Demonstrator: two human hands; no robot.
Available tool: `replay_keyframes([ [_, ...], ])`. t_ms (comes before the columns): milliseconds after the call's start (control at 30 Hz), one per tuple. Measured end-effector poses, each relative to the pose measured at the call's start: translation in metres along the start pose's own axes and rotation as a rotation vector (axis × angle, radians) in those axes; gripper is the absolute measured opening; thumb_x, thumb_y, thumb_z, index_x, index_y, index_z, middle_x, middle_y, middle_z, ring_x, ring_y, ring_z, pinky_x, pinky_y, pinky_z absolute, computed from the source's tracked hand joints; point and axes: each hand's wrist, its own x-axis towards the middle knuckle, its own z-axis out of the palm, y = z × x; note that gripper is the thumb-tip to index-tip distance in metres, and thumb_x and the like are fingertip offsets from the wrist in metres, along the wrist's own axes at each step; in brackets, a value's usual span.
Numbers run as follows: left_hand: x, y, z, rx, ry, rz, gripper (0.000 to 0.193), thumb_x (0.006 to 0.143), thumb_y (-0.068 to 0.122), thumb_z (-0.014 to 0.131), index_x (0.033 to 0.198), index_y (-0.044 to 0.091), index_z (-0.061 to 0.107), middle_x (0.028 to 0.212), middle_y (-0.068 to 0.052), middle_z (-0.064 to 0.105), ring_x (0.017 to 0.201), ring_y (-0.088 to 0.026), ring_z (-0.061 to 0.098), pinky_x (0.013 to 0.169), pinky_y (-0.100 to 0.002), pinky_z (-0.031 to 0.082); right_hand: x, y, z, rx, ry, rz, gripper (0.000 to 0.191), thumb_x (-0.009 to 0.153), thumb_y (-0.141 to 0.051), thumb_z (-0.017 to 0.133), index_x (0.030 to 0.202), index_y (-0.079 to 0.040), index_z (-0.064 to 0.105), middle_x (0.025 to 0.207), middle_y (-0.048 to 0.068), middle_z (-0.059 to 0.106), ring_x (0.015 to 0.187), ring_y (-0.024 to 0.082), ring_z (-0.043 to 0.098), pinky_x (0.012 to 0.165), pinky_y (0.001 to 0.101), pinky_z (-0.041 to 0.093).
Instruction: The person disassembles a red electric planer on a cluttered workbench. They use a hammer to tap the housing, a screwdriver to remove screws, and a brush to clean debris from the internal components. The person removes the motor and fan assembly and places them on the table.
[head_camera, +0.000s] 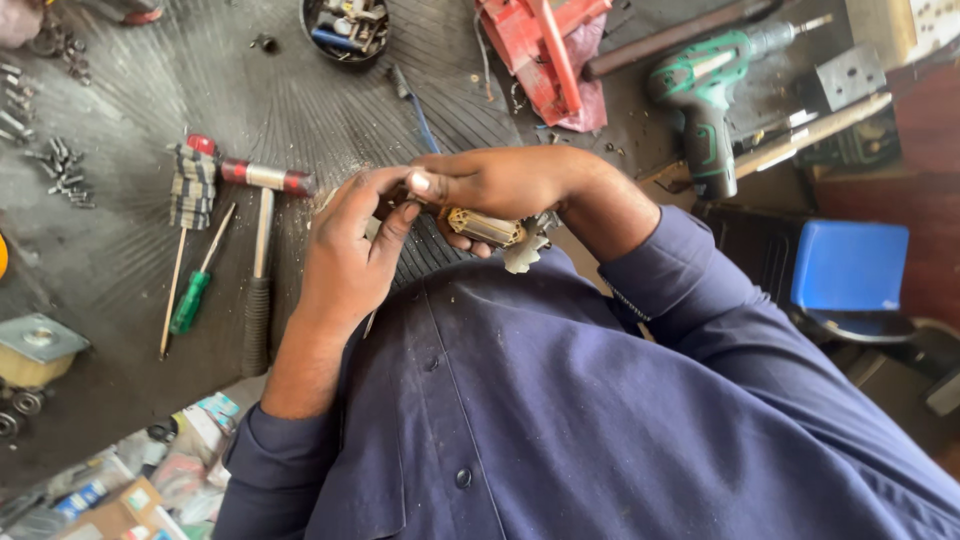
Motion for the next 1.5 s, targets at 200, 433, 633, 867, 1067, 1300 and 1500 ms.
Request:
replay_keyframes([
  [200,0.003,-0.004,0.0,0.093,-0.046,-0.134,0.022,0.104,0.021,0.069,0.115,0.004,0.062,0.101,-0.012,0.069,0.088,-0.029,0.071,0.077,-0.039,0.055,0.009,0.006,-0.002,-0.069,-0.034,0.034,0.055,0.104,-0.056,0.03,0.126,-0.009,0.049,0.076,0.007,0.062,0.06,0.014,0.063,0.053,0.0312,0.056],
  [433,0.007,-0.002,-0.009,0.173,-0.154,-0.046,0.02,0.104,0.018,0.068,0.117,0.005,0.059,0.103,-0.014,0.069,0.095,-0.034,0.068,0.08,-0.041,0.052,0.014,0.024,-0.004,0.017,-0.091,-0.005,0.069,0.099,-0.067,0.025,0.126,-0.008,0.048,0.077,0.007,0.061,0.062,0.015,0.064,0.053,0.0321,0.057],
  [633,0.002,0.004,-0.03,-0.119,-0.121,-0.048,0.043,0.094,0.006,0.066,0.133,0.005,0.048,0.121,-0.008,0.059,0.084,-0.017,0.061,0.081,-0.028,0.052,0.009,0.036,-0.002,0.038,-0.149,-0.109,0.09,0.086,-0.084,0.021,0.125,-0.007,0.046,0.079,0.008,0.062,0.065,0.016,0.066,0.055,0.0325,0.058],
  [867,-0.012,0.003,-0.018,-0.005,-0.143,-0.075,0.039,0.093,0.015,0.082,0.126,0.007,0.063,0.108,-0.006,0.062,0.084,-0.014,0.061,0.075,-0.028,0.052,0.005,0.046,0.004,0.023,-0.172,-0.21,0.094,0.092,-0.085,0.023,0.123,-0.002,0.054,0.087,0.01,0.062,0.073,0.017,0.065,0.062,0.0332,0.057],
  [1067,-0.016,0.01,-0.006,-0.151,0.095,-0.079,0.034,0.103,0.017,0.065,0.135,0.007,0.06,0.125,-0.005,0.061,0.106,-0.013,0.066,0.085,-0.027,0.055,-0.009,0.018,0.014,-0.028,0.085,-0.294,0.097,0.09,-0.087,0.022,0.141,-0.007,0.04,0.079,0.007,0.062,0.063,0.014,0.06,0.059,0.0296,0.052],
  [1300,-0.02,0.017,-0.023,-0.129,0.18,0.181,0.042,0.094,0.026,0.081,0.129,0.006,0.066,0.122,-0.01,0.06,0.105,-0.02,0.065,0.088,-0.032,0.057,-0.014,-0.026,0.053,-0.593,0.511,-0.519,0.102,0.095,-0.089,0.041,0.135,0.005,0.034,0.101,0.014,0.069,0.095,0.026,0.07,0.087,0.0333,0.053],
  [1500,-0.037,0.011,-0.048,0.005,0.278,0.327,0.034,0.088,0.021,0.088,0.112,0.005,0.07,0.111,-0.01,0.066,0.103,-0.026,0.066,0.09,-0.037,0.056,0.007,-0.047,0.085,-1.021,0.451,-0.747,0.12,0.06,-0.057,0.083,0.144,0.006,0.024,0.104,0.023,0.065,0.092,0.037,0.068,0.079,0.0416,0.055],
])
